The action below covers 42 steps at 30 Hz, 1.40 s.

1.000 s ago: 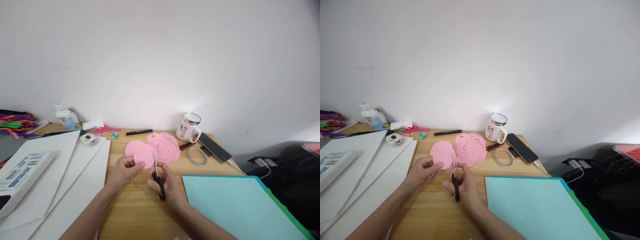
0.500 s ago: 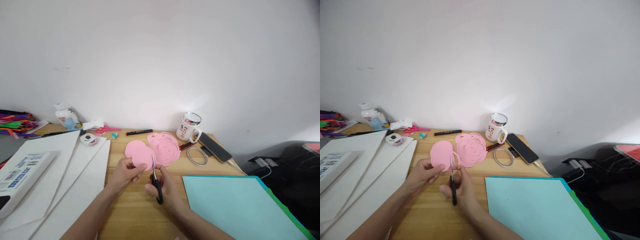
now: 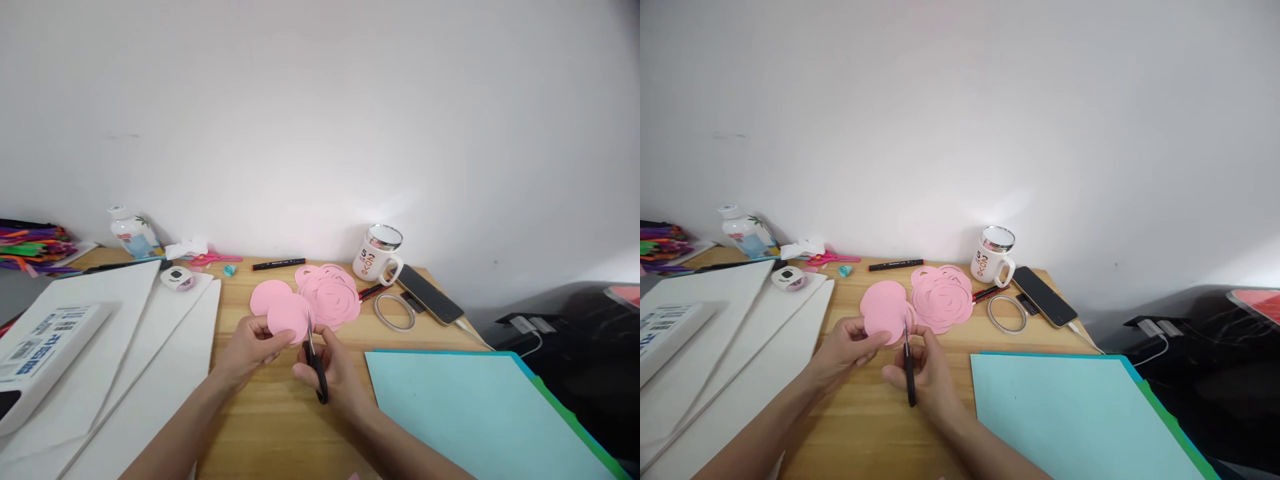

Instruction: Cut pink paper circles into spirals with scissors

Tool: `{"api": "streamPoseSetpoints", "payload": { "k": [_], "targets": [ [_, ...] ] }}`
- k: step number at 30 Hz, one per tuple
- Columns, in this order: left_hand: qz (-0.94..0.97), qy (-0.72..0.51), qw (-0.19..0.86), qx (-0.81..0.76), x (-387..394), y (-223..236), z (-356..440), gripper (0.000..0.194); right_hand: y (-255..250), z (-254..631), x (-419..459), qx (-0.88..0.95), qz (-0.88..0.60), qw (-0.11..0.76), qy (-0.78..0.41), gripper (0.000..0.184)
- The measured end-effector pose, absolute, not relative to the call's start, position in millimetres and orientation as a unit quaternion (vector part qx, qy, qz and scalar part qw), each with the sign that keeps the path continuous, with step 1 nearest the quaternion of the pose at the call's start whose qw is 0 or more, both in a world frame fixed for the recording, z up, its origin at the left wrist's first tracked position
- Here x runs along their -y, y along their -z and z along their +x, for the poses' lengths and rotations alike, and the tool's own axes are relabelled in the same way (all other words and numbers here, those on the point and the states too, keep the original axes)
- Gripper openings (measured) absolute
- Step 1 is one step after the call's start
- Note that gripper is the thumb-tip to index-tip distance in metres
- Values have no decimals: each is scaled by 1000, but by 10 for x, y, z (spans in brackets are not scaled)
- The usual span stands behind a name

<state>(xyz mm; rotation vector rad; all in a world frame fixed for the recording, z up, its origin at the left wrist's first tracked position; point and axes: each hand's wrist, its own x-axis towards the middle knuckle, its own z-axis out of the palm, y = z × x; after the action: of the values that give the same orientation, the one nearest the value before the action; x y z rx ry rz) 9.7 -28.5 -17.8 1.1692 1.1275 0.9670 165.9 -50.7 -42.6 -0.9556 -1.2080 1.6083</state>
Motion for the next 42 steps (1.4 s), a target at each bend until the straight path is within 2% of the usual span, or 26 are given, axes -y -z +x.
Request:
{"api": "streamPoseSetpoints", "payload": {
  "k": [14,26,42],
  "targets": [
    [500,-433,575,-482,274,175,91,33,416,1665,524,503,-419,423,-627,49],
    [465,-465,590,-468,271,163,120,35,431,1645,535,506,-425,415,-625,52],
    [498,-416,577,-496,287,204,121,27,433,1666,510,490,-376,439,-652,57]
  ]
}}
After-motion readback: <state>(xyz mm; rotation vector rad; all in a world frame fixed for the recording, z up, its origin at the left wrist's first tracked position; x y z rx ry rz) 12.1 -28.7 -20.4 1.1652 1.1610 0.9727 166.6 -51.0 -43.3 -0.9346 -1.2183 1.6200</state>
